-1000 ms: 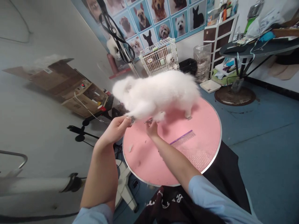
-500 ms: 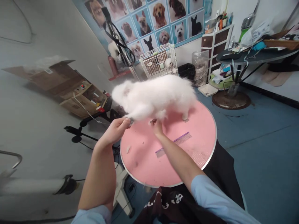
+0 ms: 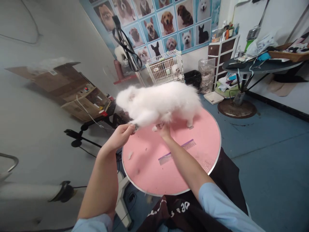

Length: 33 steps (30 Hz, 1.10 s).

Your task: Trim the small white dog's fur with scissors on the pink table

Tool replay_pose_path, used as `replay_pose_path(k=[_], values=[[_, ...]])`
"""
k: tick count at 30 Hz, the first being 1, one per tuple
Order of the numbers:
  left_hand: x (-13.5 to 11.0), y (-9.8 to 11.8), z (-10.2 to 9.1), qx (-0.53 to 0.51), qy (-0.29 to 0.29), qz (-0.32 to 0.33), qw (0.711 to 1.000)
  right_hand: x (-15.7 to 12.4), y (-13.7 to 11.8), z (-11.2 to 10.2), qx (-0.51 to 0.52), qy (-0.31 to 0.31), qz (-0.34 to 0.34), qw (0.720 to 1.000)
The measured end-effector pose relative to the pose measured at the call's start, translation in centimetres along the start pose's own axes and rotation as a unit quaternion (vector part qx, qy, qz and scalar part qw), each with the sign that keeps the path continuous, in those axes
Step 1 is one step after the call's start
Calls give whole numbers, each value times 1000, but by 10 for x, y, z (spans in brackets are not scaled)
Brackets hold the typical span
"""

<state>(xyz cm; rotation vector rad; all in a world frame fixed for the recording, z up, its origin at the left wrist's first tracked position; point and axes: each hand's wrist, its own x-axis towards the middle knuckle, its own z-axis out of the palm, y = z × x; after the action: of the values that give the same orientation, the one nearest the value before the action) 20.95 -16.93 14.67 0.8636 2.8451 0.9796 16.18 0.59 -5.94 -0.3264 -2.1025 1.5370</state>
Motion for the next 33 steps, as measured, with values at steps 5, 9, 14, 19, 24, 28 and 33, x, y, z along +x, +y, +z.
replay_pose_path(k=[5, 9, 14, 19, 24, 28, 33], values=[[-1, 4, 1, 1, -3, 4, 1000, -1, -3, -9, 43, 22, 36, 998], [-2, 5, 4, 1, -5, 1, 1000, -5, -1, -16, 36, 18, 35, 999], [-4, 2, 8, 9, -7, -3, 1000, -6, -2, -27, -37, 11, 21, 999], [-5, 1, 10, 12, -9, 9, 1000, -5, -6, -41, -135, -8, 62, 989], [-6, 0, 11, 7, -12, 20, 1000, -2, -5, -57, -185, -6, 3, 983], [-5, -4, 13, 4, -11, 25, 1000, -3, -6, -68, -185, -18, 4, 983], [-4, -8, 14, 3, -12, 21, 1000, -5, -12, -82, -226, -17, 15, 974]])
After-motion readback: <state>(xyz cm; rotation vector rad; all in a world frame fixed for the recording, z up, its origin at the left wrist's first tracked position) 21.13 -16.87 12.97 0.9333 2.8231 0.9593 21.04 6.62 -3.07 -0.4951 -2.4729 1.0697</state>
